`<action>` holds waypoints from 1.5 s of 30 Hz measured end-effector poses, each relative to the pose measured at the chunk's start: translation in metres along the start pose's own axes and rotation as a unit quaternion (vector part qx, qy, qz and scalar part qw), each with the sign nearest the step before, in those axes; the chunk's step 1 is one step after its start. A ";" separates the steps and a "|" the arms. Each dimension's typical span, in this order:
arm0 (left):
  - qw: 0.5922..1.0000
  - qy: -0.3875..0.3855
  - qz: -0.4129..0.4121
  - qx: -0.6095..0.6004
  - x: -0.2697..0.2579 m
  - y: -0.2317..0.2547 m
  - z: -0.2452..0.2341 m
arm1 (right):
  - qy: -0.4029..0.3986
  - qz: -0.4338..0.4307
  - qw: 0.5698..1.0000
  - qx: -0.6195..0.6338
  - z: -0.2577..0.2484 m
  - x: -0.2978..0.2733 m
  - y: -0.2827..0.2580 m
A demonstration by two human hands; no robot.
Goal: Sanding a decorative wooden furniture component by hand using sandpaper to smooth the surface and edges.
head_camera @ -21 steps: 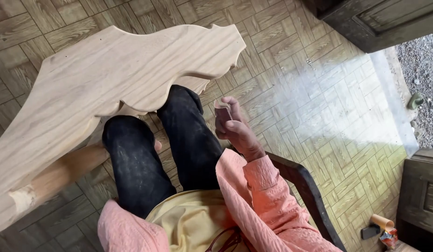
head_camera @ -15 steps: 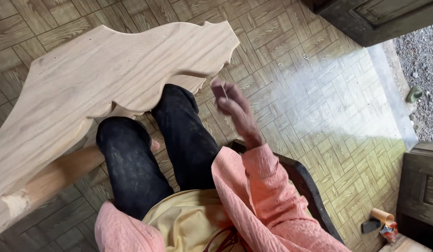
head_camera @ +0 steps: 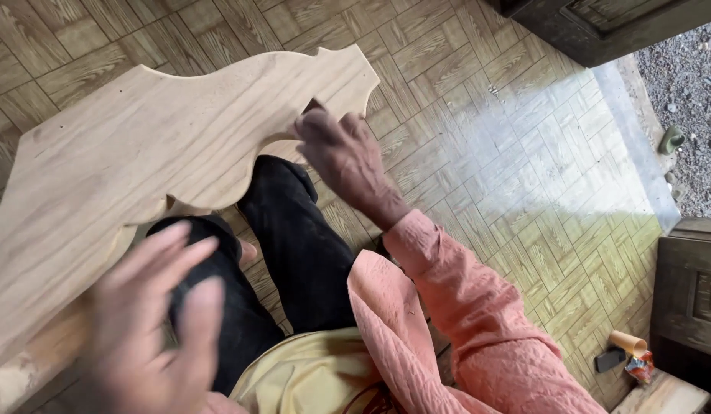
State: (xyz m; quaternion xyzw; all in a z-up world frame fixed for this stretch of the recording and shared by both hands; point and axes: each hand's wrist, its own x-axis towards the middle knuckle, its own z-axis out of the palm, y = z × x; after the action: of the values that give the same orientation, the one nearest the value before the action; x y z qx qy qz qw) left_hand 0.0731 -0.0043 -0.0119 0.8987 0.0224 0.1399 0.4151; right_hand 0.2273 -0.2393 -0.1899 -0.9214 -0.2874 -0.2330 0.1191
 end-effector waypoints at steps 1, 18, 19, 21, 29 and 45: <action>0.993 -0.102 0.054 0.002 0.012 -0.008 0.007 | -0.035 -0.016 0.999 -0.012 -0.008 -0.001 -0.013; 0.931 -0.215 0.180 0.231 0.055 -0.091 0.187 | -0.081 0.052 0.990 -0.102 -0.012 -0.006 0.069; 0.930 -0.225 0.180 0.229 0.055 -0.093 0.187 | -0.032 0.080 0.996 -0.006 -0.020 0.005 0.069; 0.928 -0.231 0.177 0.233 0.056 -0.096 0.186 | -0.081 0.063 0.994 0.041 -0.028 0.013 0.028; 0.910 -0.257 0.184 0.268 0.057 -0.096 0.188 | -0.045 0.055 0.997 0.036 -0.015 0.010 0.110; 0.906 -0.268 0.252 0.207 0.087 -0.033 0.300 | 0.041 0.550 0.775 0.308 -0.008 -0.118 0.083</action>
State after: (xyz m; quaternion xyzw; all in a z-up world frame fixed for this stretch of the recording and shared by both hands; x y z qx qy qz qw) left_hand 0.2401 -0.1910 -0.2018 0.9438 -0.2883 -0.0143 0.1607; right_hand 0.1871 -0.3650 -0.2495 -0.8263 0.2171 -0.0646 0.5156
